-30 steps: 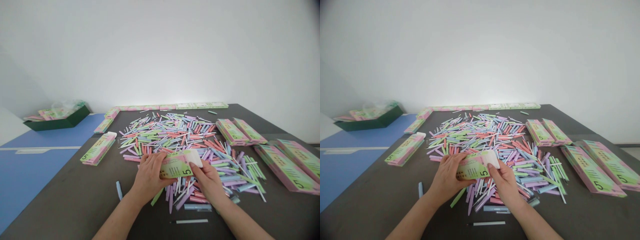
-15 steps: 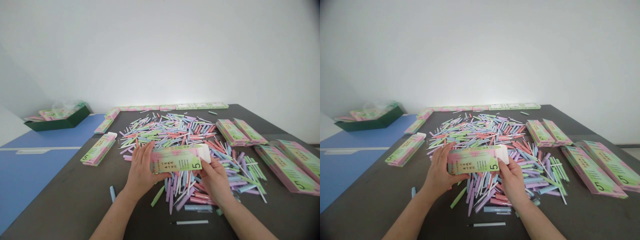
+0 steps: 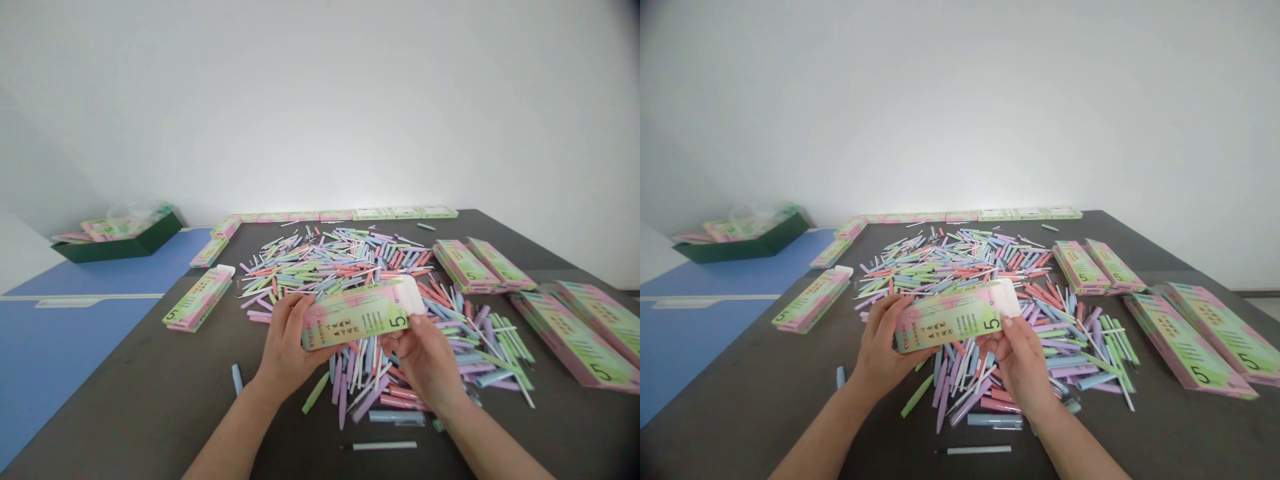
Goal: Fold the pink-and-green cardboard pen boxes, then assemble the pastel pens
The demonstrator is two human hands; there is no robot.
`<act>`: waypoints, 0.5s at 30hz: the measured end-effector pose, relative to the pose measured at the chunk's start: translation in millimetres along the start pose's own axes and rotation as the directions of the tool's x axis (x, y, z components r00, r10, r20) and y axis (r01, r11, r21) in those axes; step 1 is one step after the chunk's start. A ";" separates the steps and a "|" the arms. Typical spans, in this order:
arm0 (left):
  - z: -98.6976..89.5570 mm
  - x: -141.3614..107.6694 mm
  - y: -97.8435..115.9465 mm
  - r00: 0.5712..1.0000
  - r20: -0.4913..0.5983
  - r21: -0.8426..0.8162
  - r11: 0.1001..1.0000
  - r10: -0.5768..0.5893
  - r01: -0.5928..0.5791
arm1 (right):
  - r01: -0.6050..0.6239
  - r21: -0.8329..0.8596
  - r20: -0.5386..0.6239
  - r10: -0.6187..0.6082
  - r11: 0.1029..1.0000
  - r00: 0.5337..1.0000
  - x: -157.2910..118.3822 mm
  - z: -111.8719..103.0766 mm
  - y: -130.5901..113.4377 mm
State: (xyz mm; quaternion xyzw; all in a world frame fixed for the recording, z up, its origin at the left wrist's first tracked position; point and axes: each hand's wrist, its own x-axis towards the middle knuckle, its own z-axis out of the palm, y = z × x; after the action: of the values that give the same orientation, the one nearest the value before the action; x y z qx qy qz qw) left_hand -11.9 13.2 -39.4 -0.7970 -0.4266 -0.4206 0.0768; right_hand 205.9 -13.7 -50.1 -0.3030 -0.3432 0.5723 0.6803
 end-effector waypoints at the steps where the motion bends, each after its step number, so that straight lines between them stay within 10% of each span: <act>1: 0.1 0.0 -0.1 1.000 -0.013 0.001 1.000 0.003 -0.003 | -0.008 0.008 0.012 0.008 1.000 1.000 -1.0 0.8 0.2; 15: 5.2 -1.9 15.3 0.923 0.362 -0.011 0.990 0.134 -0.139 | -0.041 -0.339 0.219 0.121 0.940 0.968 -13.8 3.6 17.4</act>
State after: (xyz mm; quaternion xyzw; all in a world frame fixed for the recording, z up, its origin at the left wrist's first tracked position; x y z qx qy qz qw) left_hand 2.2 5.0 -40.5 -0.8879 -0.3800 -0.2573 0.0319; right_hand 191.5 -24.5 -63.7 -0.3567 -0.5002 0.5659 0.5498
